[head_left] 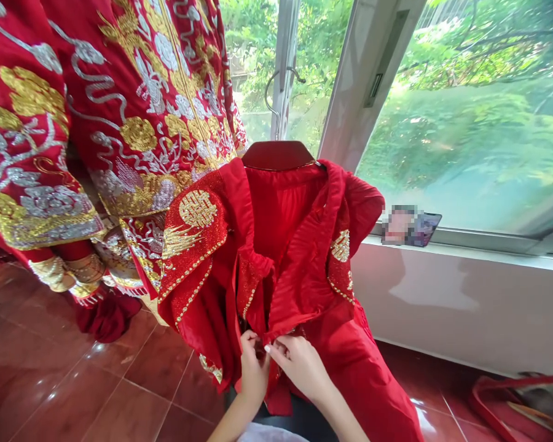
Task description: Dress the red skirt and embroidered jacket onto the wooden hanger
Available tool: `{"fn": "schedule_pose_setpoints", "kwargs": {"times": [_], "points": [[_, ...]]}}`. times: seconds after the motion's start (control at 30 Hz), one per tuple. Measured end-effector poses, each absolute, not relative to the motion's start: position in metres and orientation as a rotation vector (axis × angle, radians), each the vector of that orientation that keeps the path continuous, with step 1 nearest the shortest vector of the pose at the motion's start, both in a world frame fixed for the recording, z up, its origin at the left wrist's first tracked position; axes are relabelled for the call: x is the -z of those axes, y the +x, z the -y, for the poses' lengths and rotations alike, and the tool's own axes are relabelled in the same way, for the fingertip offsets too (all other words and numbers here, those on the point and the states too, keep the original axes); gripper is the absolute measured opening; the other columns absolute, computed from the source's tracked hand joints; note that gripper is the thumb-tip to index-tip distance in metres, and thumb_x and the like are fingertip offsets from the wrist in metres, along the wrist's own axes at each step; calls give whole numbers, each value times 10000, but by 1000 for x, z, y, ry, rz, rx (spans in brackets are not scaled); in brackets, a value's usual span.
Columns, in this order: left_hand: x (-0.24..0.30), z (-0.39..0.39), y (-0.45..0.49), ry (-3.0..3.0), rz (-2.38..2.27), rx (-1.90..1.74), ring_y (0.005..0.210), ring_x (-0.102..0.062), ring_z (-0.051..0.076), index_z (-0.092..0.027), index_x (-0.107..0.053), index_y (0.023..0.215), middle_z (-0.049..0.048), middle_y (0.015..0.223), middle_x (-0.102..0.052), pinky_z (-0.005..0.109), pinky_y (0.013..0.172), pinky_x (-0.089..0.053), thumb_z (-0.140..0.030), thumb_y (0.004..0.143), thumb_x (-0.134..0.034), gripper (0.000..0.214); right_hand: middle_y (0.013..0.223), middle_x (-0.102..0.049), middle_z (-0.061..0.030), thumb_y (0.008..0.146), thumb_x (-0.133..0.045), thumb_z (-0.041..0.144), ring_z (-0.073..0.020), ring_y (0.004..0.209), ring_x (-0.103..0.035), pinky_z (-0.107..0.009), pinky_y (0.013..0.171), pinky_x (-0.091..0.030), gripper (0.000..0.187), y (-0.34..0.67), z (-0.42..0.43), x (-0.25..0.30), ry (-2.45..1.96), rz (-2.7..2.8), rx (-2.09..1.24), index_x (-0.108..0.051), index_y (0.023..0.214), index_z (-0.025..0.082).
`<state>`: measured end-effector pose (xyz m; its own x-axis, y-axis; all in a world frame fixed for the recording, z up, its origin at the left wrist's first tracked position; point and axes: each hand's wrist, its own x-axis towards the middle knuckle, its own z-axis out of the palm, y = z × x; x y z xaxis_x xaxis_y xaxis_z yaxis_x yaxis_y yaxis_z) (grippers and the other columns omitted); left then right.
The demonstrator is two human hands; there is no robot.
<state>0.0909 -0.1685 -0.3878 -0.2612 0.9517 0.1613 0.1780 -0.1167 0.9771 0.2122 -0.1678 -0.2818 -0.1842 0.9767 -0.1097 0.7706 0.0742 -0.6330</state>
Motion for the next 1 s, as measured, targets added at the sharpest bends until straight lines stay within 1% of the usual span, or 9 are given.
{"fn": "schedule_pose_setpoints", "kwargs": {"times": [0.1, 0.3, 0.43, 0.53, 0.63, 0.77, 0.83, 0.93, 1.0], "points": [[388, 175, 89, 1315, -1429, -1352, 650, -605, 151, -196, -436, 963, 11, 774, -606, 274, 623, -480, -228, 770, -530, 218, 747, -701, -75, 915, -488, 342, -173, 694, -638, -245, 591, -317, 309, 193, 166, 295, -1849, 1996, -763, -659, 729, 164], [379, 168, 82, 1346, -1405, -1273, 694, -618, 165, -199, -500, 884, 20, 794, -635, 285, 656, -485, -203, 763, -517, 123, 814, -720, -92, 926, -451, 304, -205, 756, -669, -265, 646, -382, 301, 182, 159, 312, -1834, 1929, -767, -690, 811, 160], [383, 164, 78, 1334, -1382, -1284, 782, -657, 189, -197, -541, 923, 46, 863, -681, 310, 719, -503, -175, 781, -484, 155, 874, -724, -96, 877, -536, 312, -246, 820, -682, -294, 693, -428, 203, 180, 160, 323, -1832, 1814, -694, -684, 875, 172], [382, 164, 78, 1337, -1419, -1288, 803, -664, 199, -195, -561, 974, 59, 904, -694, 326, 744, -510, -206, 797, -521, 182, 869, -717, -128, 849, -579, 387, -269, 816, -678, -314, 694, -449, 258, 180, 160, 330, -1841, 1681, -612, -670, 881, 148], [374, 166, 80, 1363, -1391, -1276, 772, -661, 193, -196, -571, 979, 62, 901, -698, 325, 733, -517, -286, 840, -534, 169, 784, -700, -114, 883, -508, 447, -231, 703, -660, -301, 647, -451, 338, 183, 159, 336, -1686, 1622, -676, -651, 843, 143], [371, 167, 80, 1401, -1300, -1290, 721, -644, 178, -192, -561, 881, 52, 839, -681, 301, 676, -517, -322, 846, -544, 135, 682, -661, -82, 931, -409, 421, -175, 600, -608, -271, 610, -428, 401, 186, 158, 338, -1487, 1597, -706, -618, 712, 159], [375, 166, 77, 1396, -1271, -1335, 731, -640, 185, -185, -562, 935, 54, 835, -671, 313, 681, -522, -353, 820, -574, 204, 649, -646, -81, 926, -412, 411, -172, 584, -591, -270, 591, -411, 407, 185, 158, 338, -1478, 1608, -666, -596, 662, 161], [379, 163, 71, 1312, -1245, -1408, 845, -653, 220, -166, -553, 1130, 99, 977, -678, 368, 775, -535, -464, 783, -597, 460, 635, -639, -82, 909, -429, 392, -168, 567, -572, -268, 575, -393, 381, 185, 156, 335, -1472, 1625, -653, -576, 644, 162], [376, 160, 67, 1283, -1202, -1380, 901, -647, 232, -162, -575, 1144, 113, 1041, -673, 379, 827, -526, -513, 784, -591, 503, 641, -639, -82, 898, -436, 385, -165, 573, -566, -267, 584, -393, 362, 186, 155, 332, -1461, 1616, -667, -574, 651, 160]]}}
